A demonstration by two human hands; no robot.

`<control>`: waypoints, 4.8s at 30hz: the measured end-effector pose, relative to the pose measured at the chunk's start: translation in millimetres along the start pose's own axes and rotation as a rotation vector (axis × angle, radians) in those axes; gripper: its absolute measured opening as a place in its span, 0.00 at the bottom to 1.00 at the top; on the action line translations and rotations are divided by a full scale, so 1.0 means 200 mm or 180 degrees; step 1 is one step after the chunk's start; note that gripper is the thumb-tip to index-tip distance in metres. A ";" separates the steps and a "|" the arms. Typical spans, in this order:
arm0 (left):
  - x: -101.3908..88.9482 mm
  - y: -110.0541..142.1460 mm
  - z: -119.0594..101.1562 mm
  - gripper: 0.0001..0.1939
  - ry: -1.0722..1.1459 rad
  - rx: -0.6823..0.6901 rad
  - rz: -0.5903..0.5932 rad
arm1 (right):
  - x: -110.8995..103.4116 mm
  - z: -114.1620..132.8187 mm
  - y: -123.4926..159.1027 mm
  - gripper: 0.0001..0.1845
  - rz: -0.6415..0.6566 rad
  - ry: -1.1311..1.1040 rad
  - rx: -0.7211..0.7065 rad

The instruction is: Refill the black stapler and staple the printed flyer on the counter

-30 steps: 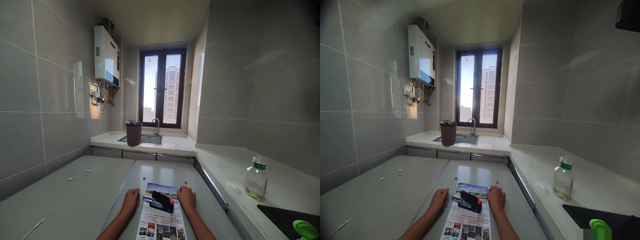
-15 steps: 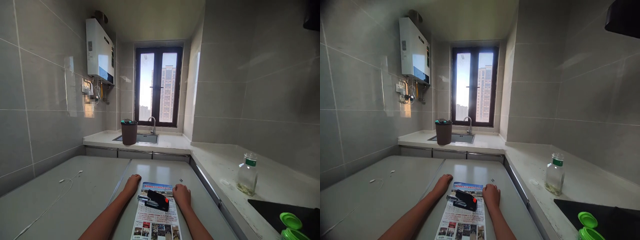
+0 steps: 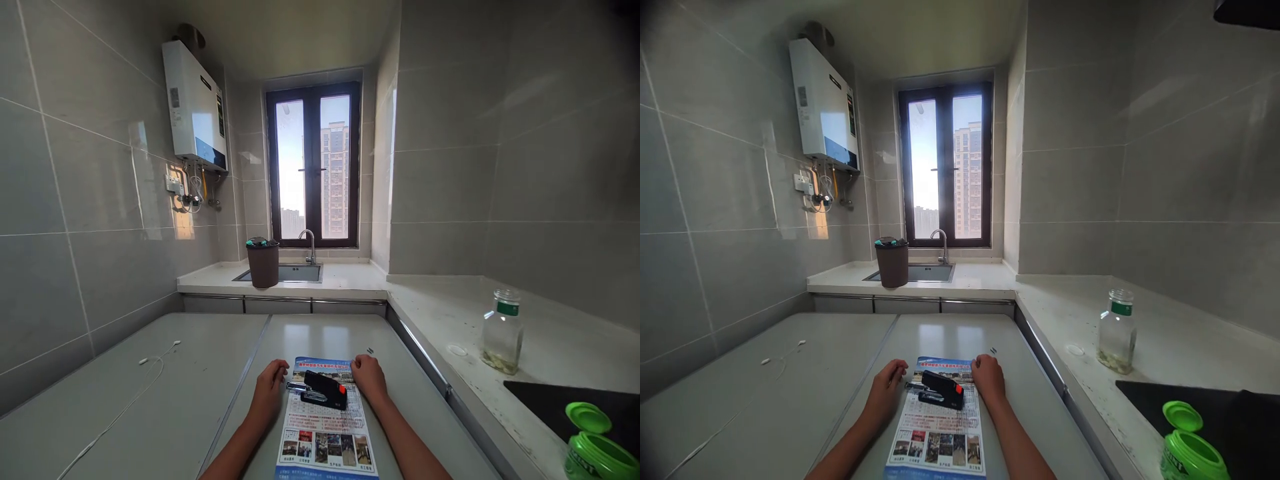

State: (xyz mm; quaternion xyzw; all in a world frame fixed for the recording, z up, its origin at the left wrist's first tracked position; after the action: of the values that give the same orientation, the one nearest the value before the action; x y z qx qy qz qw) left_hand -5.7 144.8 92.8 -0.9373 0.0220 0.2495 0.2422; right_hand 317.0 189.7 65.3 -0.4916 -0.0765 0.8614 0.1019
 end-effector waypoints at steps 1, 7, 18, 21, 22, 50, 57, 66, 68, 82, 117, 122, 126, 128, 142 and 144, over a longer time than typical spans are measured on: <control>0.02 -0.01 -0.01 0.16 0.0009 0.0013 0.0093 | -0.01 0.03 0.00 0.19 -0.0015 -0.0080 -0.0102; 0.08 0.00 -0.03 0.13 0.0244 0.0075 0.0496 | -0.03 0.32 0.06 0.26 0.0238 -0.0558 -0.1206; 0.08 -0.02 -0.04 0.08 -0.0300 0.0272 0.0536 | 0.07 0.56 0.32 0.21 0.1297 -0.1025 -0.2209; 0.14 -0.02 -0.02 0.07 -0.0574 0.0315 0.0782 | 0.10 0.54 0.31 0.21 0.1343 -0.0947 -0.2064; 0.15 -0.02 -0.01 0.07 -0.0646 0.0315 0.0833 | 0.11 0.54 0.30 0.20 0.1347 -0.0939 -0.2027; 0.17 -0.04 0.02 0.10 -0.0619 0.0004 0.0877 | 0.15 0.49 0.28 0.22 0.1330 -0.1045 -0.1893; 0.16 -0.03 0.02 0.11 -0.0693 0.0024 0.0907 | 0.14 0.51 0.28 0.21 0.1343 -0.1119 -0.1932; 0.15 -0.03 0.06 0.10 -0.0749 -0.0152 0.0817 | 0.12 0.51 0.28 0.21 0.1342 -0.1093 -0.1918; 0.14 -0.02 0.06 0.09 -0.0735 -0.0147 0.0823 | 0.12 0.51 0.28 0.21 0.1346 -0.1113 -0.1915; 0.17 -0.01 -0.01 0.10 -0.0751 0.0150 0.0959 | 0.03 0.37 0.14 0.25 0.1015 -0.2242 -0.1626; 0.23 0.10 -0.20 0.11 -0.0092 0.1064 0.1224 | 0.09 0.43 0.21 0.30 0.1261 -0.2636 -0.1563; 0.22 0.09 -0.20 0.09 -0.0002 0.0978 0.1162 | 0.09 0.44 0.21 0.31 0.1228 -0.2716 -0.1497; 0.21 0.09 -0.20 0.08 0.0050 0.0949 0.1104 | 0.10 0.45 0.22 0.31 0.1245 -0.2702 -0.1487; 0.22 0.09 -0.21 0.08 0.0090 0.0948 0.1129 | 0.10 0.45 0.22 0.30 0.1260 -0.2693 -0.1472; 0.18 0.07 -0.19 0.12 0.0196 0.0608 0.0877 | 0.11 0.47 0.26 0.31 0.1314 -0.2453 -0.1542; 0.19 0.07 -0.18 0.12 0.0176 0.0627 0.0877 | 0.10 0.50 0.28 0.32 0.1430 -0.2391 -0.1619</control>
State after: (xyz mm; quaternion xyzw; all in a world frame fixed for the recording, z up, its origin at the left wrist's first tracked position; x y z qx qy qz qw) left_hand 41.4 118.7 96.8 -0.9037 0.1812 0.2511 0.2957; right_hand 214.8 136.7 85.3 -0.1614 -0.2076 0.9336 -0.2435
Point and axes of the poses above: each hand's wrist, its own y-axis away from the middle knuckle, its own x-axis out of the palm, z = x × y, the point moved 10 cm from there along -y, towards the middle knuckle, and after that the axes turned 8 degrees about z, right-handed, at the moved point
